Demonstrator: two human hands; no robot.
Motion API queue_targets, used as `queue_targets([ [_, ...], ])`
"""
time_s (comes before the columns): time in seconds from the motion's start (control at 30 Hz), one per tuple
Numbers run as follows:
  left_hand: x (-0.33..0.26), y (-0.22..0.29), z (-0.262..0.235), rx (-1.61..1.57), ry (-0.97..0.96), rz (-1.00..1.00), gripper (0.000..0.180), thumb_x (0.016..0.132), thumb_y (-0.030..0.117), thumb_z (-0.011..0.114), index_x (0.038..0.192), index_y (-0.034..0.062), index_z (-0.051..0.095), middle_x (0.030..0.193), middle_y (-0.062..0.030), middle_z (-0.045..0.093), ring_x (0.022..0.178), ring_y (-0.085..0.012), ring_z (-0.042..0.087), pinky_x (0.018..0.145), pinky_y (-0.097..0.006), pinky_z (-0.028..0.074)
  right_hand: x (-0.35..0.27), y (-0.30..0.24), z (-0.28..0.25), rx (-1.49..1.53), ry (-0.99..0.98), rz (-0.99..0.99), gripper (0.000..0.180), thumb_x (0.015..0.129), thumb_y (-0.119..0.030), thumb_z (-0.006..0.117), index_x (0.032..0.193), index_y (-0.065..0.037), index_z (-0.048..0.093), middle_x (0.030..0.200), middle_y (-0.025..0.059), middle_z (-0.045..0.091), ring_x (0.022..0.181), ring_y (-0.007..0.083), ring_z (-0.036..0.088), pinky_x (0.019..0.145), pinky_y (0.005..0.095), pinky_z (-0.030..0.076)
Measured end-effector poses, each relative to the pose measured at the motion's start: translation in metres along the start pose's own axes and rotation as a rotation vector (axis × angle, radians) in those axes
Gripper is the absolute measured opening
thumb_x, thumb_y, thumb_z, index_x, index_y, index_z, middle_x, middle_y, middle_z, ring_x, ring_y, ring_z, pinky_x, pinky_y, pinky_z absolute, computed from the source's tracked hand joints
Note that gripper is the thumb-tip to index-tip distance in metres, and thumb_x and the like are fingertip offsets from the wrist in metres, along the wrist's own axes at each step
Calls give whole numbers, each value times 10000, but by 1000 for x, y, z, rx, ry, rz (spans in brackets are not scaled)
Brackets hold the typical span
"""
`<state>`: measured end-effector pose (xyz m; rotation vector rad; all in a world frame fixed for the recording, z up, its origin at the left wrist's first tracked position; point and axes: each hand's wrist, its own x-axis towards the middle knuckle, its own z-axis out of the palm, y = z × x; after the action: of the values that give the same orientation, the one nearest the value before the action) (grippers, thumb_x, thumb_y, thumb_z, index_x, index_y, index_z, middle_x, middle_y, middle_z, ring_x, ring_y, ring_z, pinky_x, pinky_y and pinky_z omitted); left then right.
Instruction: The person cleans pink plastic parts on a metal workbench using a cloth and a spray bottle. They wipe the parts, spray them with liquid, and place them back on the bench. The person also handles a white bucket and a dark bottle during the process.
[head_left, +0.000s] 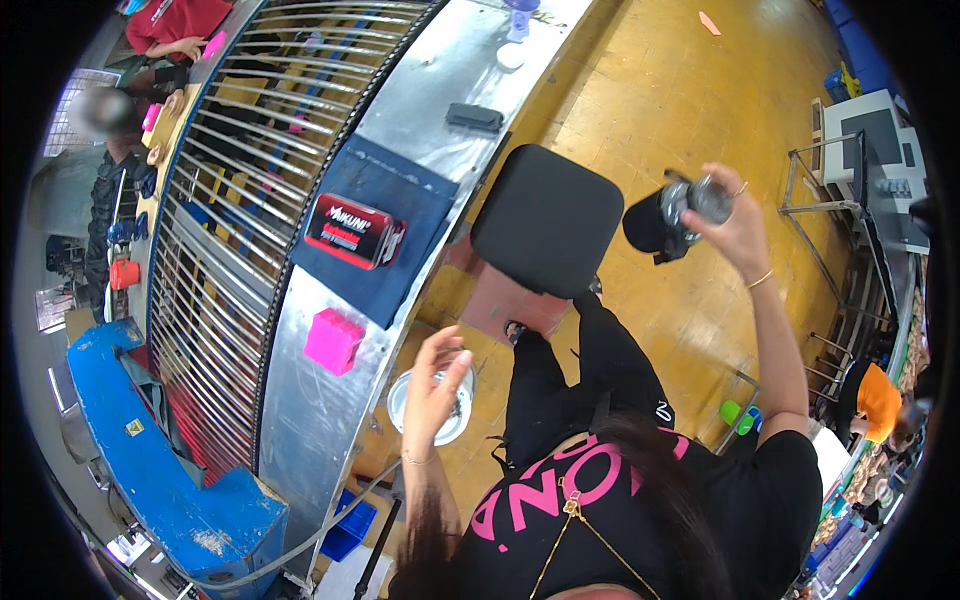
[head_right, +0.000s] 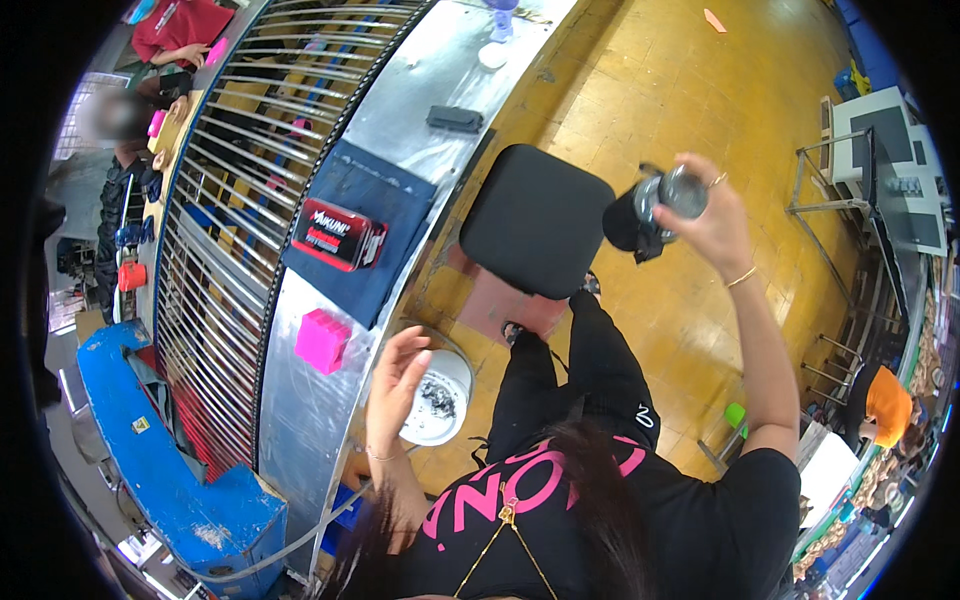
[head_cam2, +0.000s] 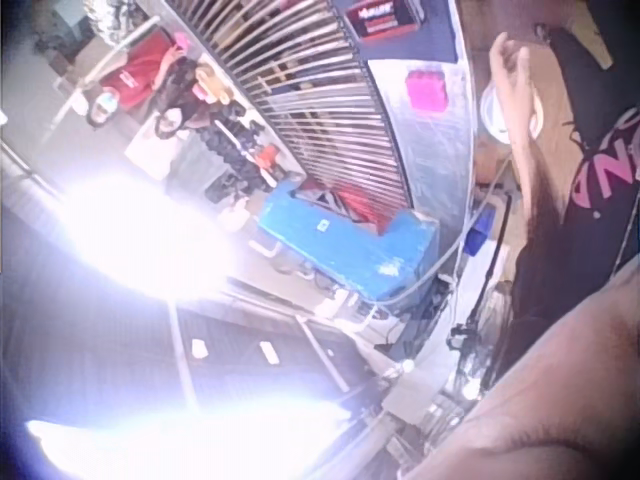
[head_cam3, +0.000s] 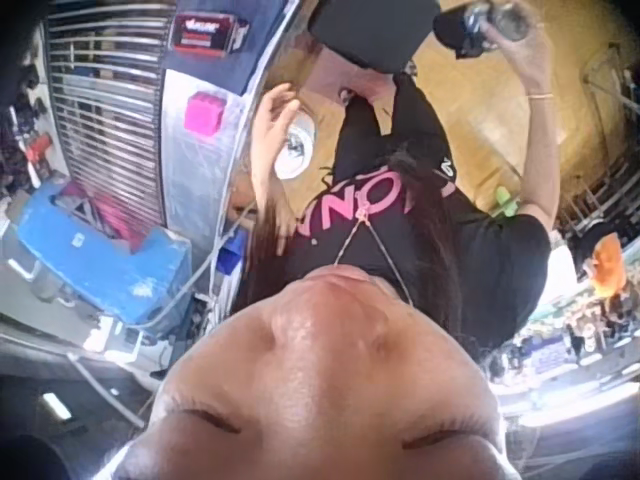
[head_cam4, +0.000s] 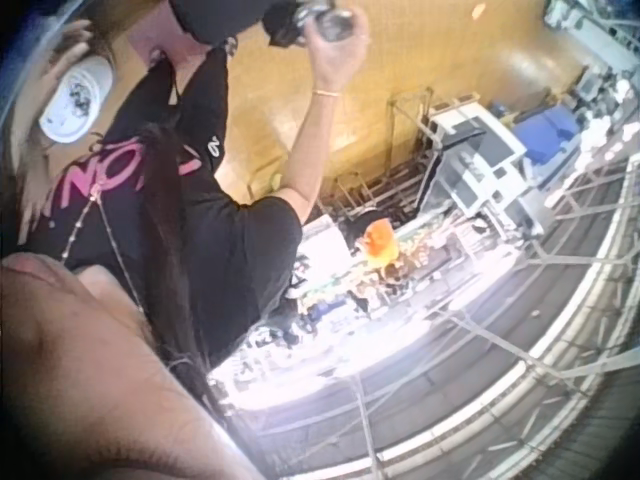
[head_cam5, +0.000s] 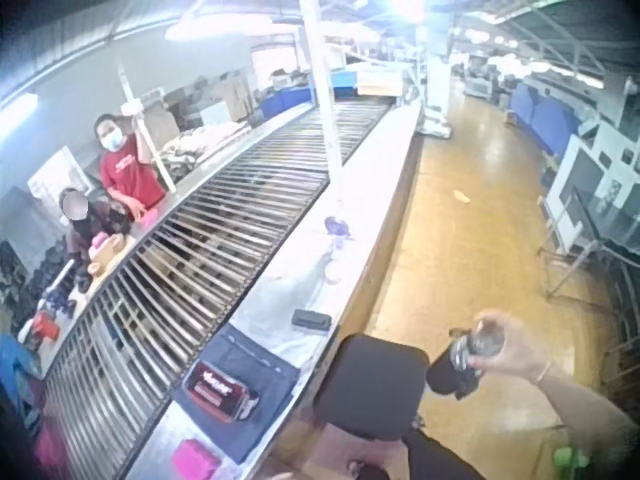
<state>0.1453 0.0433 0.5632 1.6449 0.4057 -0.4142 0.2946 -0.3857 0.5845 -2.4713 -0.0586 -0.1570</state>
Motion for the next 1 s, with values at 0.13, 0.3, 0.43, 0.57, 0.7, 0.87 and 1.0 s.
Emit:
queue_targets([
  [0.13, 15, 19, 30, 8, 123, 19, 413, 932, 147, 650, 1317, 55, 535, 1187, -91, 608, 1049, -161, 590, 924, -303, 469, -27, 73, 12, -59, -78, 103, 595, 625, -230, 850, 1160, -132, 609, 1062, 97, 669, 977, 257, 656, 866, 341, 520],
  [0.3, 20, 44, 107, -157, 277, 8, 391, 946, 125, 630, 1315, 44, 527, 1180, -92, 600, 1031, -161, 597, 900, -283, 464, -29, 157, 4, -261, -290, 69, 605, 619, -291, 846, 1153, -204, 577, 1094, 75, 631, 966, 286, 650, 816, 374, 540],
  [0.43, 12, 68, 161, -138, 328, -25, 390, 953, 145, 624, 1311, 31, 522, 1165, -102, 605, 1026, -183, 614, 906, -298, 470, -14, 212, -9, -275, -450, 29, 590, 641, -289, 833, 1163, -219, 567, 1083, 77, 620, 957, 293, 646, 798, 397, 535],
  [0.57, 2, 71, 178, -138, 427, -41, 384, 962, 165, 614, 1313, 38, 522, 1169, -88, 602, 998, -155, 613, 867, -271, 468, 12, 239, -12, -301, -586, 1, 638, 635, -284, 839, 1195, -206, 546, 1095, 105, 605, 948, 326, 637, 811, 427, 527],
  [0.7, 6, 74, 195, -117, 446, -115, 394, 960, 195, 627, 1315, 54, 528, 1175, -79, 588, 998, -151, 604, 846, -248, 442, 23, 247, -14, -238, -544, 61, 606, 658, -256, 836, 1192, -216, 549, 1110, 89, 609, 977, 315, 635, 821, 413, 526],
  [0.87, 34, 70, 203, -106, 382, -123, 384, 962, 189, 620, 1305, 41, 531, 1162, -92, 592, 983, -157, 607, 870, -273, 452, 38, 254, 1, -155, -507, 99, 611, 658, -252, 831, 1194, -219, 539, 1157, 84, 590, 1002, 313, 632, 833, 428, 530],
  [1.0, 66, 48, 197, -25, 312, -222, 371, 962, 147, 614, 1305, 31, 531, 1155, -95, 594, 994, -157, 606, 873, -277, 475, 34, 261, 10, -157, -492, 57, 610, 661, -246, 825, 1199, -227, 537, 1180, 76, 589, 1024, 306, 629, 826, 419, 538],
])
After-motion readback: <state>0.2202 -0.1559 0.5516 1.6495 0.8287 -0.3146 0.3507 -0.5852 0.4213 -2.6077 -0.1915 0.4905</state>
